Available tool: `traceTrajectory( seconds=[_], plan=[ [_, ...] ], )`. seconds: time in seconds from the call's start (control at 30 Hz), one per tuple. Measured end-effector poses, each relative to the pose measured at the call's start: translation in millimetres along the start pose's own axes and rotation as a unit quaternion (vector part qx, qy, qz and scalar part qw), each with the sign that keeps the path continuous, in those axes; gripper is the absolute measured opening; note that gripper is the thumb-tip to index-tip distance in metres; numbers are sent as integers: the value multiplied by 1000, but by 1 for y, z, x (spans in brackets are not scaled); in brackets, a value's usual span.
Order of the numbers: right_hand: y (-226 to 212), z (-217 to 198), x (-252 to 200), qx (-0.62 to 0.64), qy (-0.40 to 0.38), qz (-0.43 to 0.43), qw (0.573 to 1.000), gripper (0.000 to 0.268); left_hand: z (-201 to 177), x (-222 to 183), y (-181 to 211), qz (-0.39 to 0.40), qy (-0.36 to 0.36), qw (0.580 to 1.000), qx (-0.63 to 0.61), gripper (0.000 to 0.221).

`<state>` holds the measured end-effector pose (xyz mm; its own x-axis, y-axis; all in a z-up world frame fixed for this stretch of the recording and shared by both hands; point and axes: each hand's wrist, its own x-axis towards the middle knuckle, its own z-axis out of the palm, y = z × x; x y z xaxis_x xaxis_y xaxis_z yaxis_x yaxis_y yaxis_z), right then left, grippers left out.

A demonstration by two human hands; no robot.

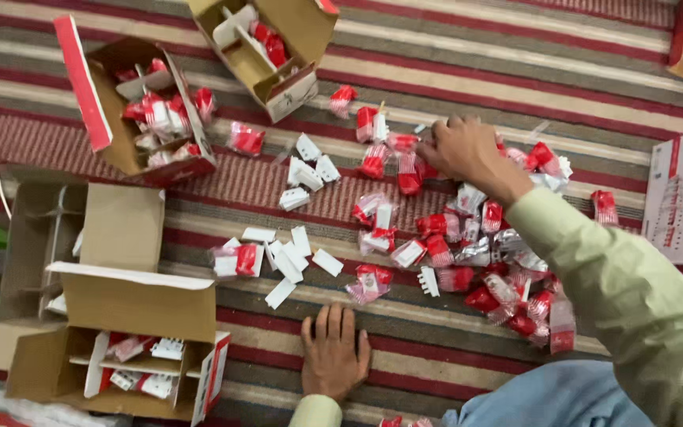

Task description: The person picks up small electrical switches from a pile on the floor and places them into cardboard boxes, closing the flaps after each box is filled.

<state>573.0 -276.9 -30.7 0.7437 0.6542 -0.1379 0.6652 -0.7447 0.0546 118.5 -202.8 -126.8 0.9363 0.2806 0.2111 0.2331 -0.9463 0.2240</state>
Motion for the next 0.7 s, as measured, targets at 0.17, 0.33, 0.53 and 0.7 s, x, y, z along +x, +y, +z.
traceTrajectory(
  seconds=[0.17, 0.33, 0.53, 0.7],
  plan=[
    [-57, -44, 60, 90, 39, -94, 991, 64, -3, 2, -2, 10, -5, 1000, -19, 50],
    [-106, -26, 76, 201, -75, -128, 968, 73, -13, 8, 1, 2, -2, 1000, -21, 50],
    [-73, -25, 8, 141, -93, -131, 977, 41, -12, 7, 1, 6, -27, 999, -41, 52],
    [-70, -67, -16, 39, -314, -6, 949, 43, -18, 9, 2, 7, -12, 998, -58, 51]
  ],
)
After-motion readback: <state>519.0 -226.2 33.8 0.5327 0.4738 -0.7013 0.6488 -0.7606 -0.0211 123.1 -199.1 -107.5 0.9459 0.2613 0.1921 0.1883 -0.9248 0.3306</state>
